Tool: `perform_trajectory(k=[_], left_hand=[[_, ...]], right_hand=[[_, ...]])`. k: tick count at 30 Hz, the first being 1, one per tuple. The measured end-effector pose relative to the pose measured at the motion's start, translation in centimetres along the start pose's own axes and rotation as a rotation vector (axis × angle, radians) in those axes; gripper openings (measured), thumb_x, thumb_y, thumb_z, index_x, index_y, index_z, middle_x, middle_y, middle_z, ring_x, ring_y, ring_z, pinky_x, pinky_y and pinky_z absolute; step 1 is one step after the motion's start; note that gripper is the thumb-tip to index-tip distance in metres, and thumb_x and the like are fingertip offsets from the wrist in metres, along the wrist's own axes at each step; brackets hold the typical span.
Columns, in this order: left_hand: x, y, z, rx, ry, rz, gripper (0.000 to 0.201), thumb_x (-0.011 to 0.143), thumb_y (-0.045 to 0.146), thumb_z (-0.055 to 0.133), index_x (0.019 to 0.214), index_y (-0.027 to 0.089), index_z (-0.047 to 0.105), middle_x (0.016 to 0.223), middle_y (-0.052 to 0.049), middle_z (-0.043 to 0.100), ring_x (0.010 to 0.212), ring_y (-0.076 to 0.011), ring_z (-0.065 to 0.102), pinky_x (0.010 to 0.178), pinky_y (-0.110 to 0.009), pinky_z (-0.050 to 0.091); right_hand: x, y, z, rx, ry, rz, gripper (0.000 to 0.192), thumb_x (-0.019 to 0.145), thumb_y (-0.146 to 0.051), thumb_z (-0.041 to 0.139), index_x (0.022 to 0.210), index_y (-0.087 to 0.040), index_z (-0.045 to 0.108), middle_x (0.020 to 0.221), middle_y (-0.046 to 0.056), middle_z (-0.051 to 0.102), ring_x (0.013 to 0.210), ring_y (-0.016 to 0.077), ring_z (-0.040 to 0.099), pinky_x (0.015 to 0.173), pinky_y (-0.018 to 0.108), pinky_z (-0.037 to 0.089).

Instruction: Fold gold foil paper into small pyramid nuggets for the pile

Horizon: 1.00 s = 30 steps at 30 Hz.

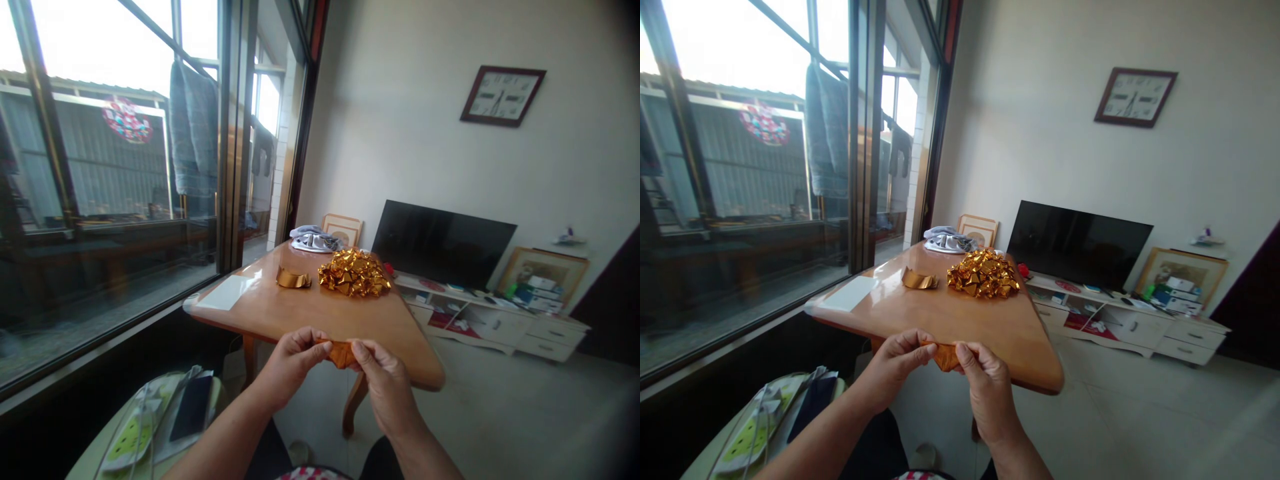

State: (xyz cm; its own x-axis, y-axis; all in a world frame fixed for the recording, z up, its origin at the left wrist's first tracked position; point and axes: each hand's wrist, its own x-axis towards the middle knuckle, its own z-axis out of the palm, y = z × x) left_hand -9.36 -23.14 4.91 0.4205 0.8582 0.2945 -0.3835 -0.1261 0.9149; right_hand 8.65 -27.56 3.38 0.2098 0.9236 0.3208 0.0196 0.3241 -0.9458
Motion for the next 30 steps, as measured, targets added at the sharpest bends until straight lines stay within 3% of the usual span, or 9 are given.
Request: perform_trajectory(k=[9, 14, 22, 30], left_hand=[[0.3, -0.2, -0.3, 0.061, 0.054, 0.031, 0.029, 0.09, 0.039, 0.066, 0.075, 0.014, 0.069, 0.07, -0.002, 0.063, 0.068, -0.0135, 0.054, 0.069, -0.024, 0.04], [0.5, -0.3, 0.2, 0.029, 0.03, -0.001, 0.024, 0.086, 0.04, 0.071, 0.087, 0.015, 0.067, 0.077, -0.001, 0.065, 0.07, -0.0132, 0.056, 0.069, -0.023, 0.041], [0.7, -0.7, -0.7, 0.136, 0.075, 0.041, 0.03, 0.087, 0.041, 0.069, 0.074, 0.014, 0.065, 0.071, -0.002, 0.062, 0.07, -0.0142, 0.053, 0.069, -0.025, 0.04], [0.9, -0.6, -0.8, 0.128, 0.059, -0.035, 0.027, 0.085, 0.041, 0.07, 0.081, 0.015, 0.067, 0.073, -0.002, 0.063, 0.07, -0.0136, 0.054, 0.068, -0.024, 0.041]], right_hand=[[0.4, 0.1, 0.5, 0.032, 0.011, -0.016, 0.034, 0.085, -0.052, 0.069, 0.088, -0.018, 0.077, 0.071, 0.003, 0.067, 0.074, 0.0198, 0.059, 0.071, 0.031, 0.046], [0.5, -0.6, 0.8, 0.002, -0.012, -0.005, 0.035, 0.086, -0.052, 0.068, 0.088, -0.018, 0.076, 0.074, 0.004, 0.069, 0.075, 0.0194, 0.06, 0.071, 0.03, 0.047], [0.7, 0.2, 0.5, 0.042, 0.036, 0.044, 0.038, 0.085, -0.054, 0.069, 0.088, -0.017, 0.073, 0.072, 0.003, 0.068, 0.069, 0.0159, 0.058, 0.068, 0.028, 0.045], [0.8, -0.4, -0.2, -0.041, -0.009, 0.014, 0.038, 0.086, -0.054, 0.067, 0.081, -0.016, 0.072, 0.071, 0.003, 0.068, 0.068, 0.0162, 0.059, 0.069, 0.029, 0.047]])
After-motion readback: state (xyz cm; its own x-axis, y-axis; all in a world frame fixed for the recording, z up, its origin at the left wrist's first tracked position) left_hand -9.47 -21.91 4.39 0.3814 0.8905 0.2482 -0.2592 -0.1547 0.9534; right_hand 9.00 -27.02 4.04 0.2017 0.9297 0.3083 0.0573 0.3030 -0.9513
